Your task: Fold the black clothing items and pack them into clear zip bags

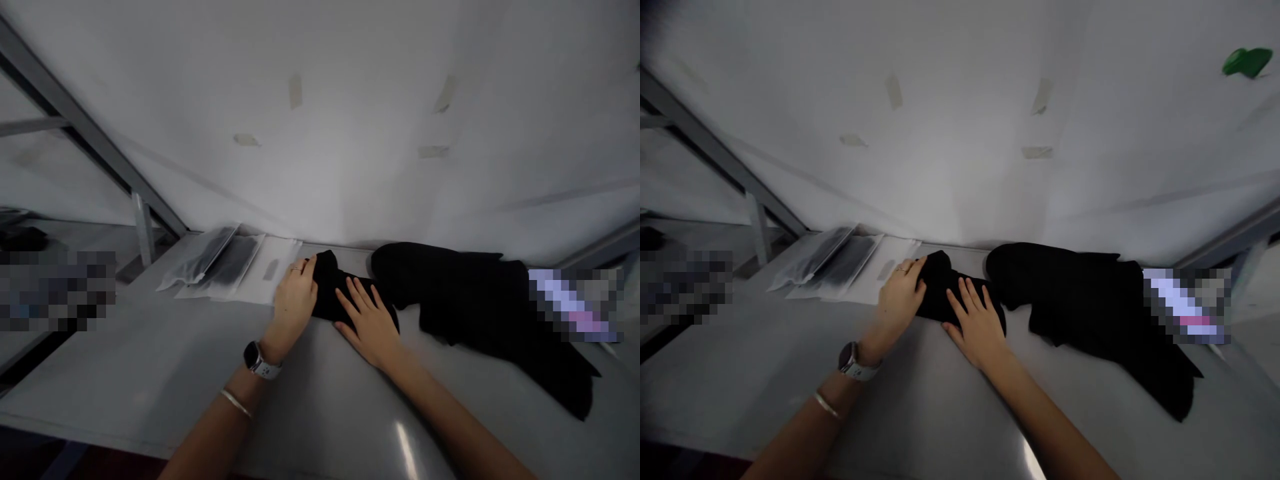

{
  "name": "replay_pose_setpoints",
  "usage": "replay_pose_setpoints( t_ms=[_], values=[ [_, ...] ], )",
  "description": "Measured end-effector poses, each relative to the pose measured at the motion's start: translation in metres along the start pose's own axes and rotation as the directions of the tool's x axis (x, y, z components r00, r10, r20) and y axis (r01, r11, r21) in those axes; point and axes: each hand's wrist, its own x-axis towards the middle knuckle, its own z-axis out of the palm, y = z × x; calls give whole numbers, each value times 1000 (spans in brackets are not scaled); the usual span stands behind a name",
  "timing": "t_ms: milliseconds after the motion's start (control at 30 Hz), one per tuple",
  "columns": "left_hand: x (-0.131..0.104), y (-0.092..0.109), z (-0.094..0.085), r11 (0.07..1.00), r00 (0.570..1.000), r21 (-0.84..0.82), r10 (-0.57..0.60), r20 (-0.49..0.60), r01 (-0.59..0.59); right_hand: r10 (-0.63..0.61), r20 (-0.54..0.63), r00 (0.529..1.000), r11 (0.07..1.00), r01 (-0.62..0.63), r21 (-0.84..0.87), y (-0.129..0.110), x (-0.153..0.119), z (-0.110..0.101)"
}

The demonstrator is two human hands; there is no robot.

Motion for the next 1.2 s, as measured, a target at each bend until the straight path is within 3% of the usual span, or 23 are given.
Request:
replay_pose_setpoints(
  t_ms=[100,167,300,400,500,633,700,767,867,1000,1033,1067,1133,1200],
  values=[
    [-3,3,-10,988,996,130,83,-37,-77,48,-54,997,993,-42,111,-2,0,5],
    [-9,14,-9,978,986,133,165,-12,-162,167,-146,975,955,-123,271,0,2,8],
    [-27,44,1,939,940,59,341,-18,-340,453,-209,867,751,-244,614,12,5,11],
    [-37,58,9,922,922,3,388,-7,-388,526,-171,833,629,-245,738,18,6,9],
    [-38,58,14,893,891,-63,450,59,-446,567,-173,805,564,-227,794,18,6,8],
    [-32,47,18,836,829,-89,549,108,-542,680,-234,695,506,-215,835,18,5,12],
    [-30,44,17,790,781,-69,613,123,-609,692,-283,665,529,-199,825,20,5,10],
    [-28,43,12,728,716,-70,684,140,-682,642,-347,684,607,-177,775,22,5,4],
    [-29,42,5,660,650,-132,751,112,-740,494,-411,766,740,-122,662,25,5,-10],
    [-33,39,4,560,590,-238,804,-72,-793,284,-351,892,833,-49,550,31,5,-20],
    [-34,38,6,557,602,-270,788,-126,-786,262,-335,905,838,-42,543,33,5,-20],
    [-34,36,8,580,643,-308,745,-174,-755,259,-328,909,838,-42,544,35,5,-19],
    [-34,34,11,675,781,-403,587,-213,-618,283,-333,900,831,-57,553,37,5,-16],
    [-32,33,14,760,896,-480,410,-168,-438,310,-345,886,826,-72,559,39,5,-13]
  ],
)
